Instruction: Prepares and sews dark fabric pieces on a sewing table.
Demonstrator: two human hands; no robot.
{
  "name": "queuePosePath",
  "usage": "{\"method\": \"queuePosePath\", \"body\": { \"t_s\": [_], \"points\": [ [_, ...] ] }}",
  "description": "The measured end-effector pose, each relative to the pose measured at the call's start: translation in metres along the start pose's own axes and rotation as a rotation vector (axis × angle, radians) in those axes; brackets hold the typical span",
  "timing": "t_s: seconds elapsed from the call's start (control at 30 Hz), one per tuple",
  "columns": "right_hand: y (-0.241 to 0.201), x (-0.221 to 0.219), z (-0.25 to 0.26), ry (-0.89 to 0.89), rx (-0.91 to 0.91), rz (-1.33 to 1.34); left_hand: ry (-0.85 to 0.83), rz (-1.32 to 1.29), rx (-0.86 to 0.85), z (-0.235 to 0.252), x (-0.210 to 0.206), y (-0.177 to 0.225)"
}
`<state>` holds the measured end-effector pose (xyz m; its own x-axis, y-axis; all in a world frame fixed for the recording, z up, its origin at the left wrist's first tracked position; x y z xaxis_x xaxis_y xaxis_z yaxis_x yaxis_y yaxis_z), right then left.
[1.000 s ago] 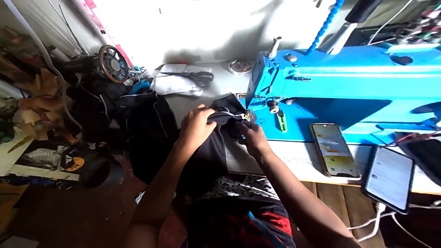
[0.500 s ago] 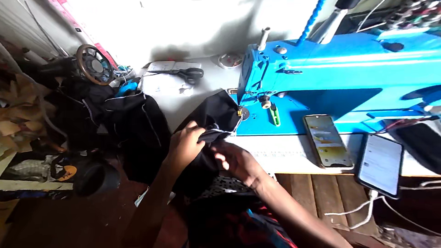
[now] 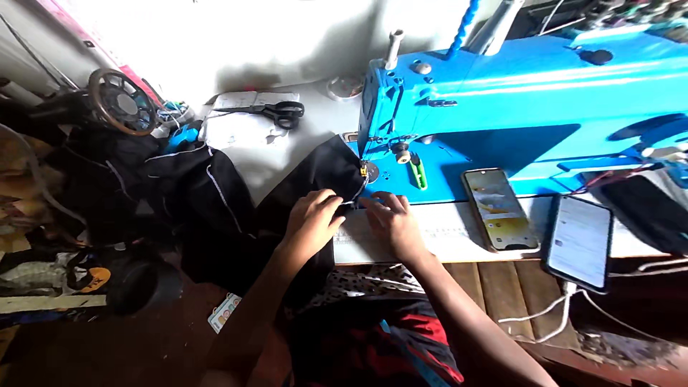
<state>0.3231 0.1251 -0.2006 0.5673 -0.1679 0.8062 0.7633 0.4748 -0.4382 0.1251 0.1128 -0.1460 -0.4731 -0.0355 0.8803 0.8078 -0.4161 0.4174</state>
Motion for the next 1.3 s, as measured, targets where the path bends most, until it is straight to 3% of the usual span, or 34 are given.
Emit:
{"method": "queuePosePath", "body": {
  "t_s": [0.23,0.6,0.73,0.9,1.13,1.3],
  "points": [
    [-0.006,-0.009,-0.006,-0.153,0.021,-0.139,0.043,0.014,-0.072,0.008,-0.02,-0.001],
    [-0.012,-0.004,-0.02,-0.15,0.076,-0.19,0.077,-0.01,-0.071,-0.001,-0.041,-0.004],
    [-0.006,0.003,-0.019,-0.118,0.066,-0.016,-0.009,0.02,-0.023,-0.007,-0.041,-0.001],
    [-0.006,-0.001,-0.005,-0.072,0.113,-0.032,0.056,0.049,-0.101,-0.012,-0.045,-0.002],
    [-0.006,-0.011,-0.009,-0.059,0.144,-0.091,-0.102,0.016,-0.166,0.047,-0.003,-0.025],
    [-0.01,-0.011,-0.01,-0.062,0.143,-0.139,-0.217,-0.157,-0.231,0.094,-0.027,-0.058]
  ]
}}
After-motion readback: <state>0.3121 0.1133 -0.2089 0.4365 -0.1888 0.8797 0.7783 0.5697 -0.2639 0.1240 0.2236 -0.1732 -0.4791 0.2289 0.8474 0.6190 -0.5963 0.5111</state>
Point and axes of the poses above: each hand's wrist, its own z-axis towards the middle knuckle, its own x-axis out of the back of the hand, y = z × x, the point moved 2 cm from there along z, towards the middle knuckle, and after that the axes turned 3 degrees about -z, right-handed, at the moved point
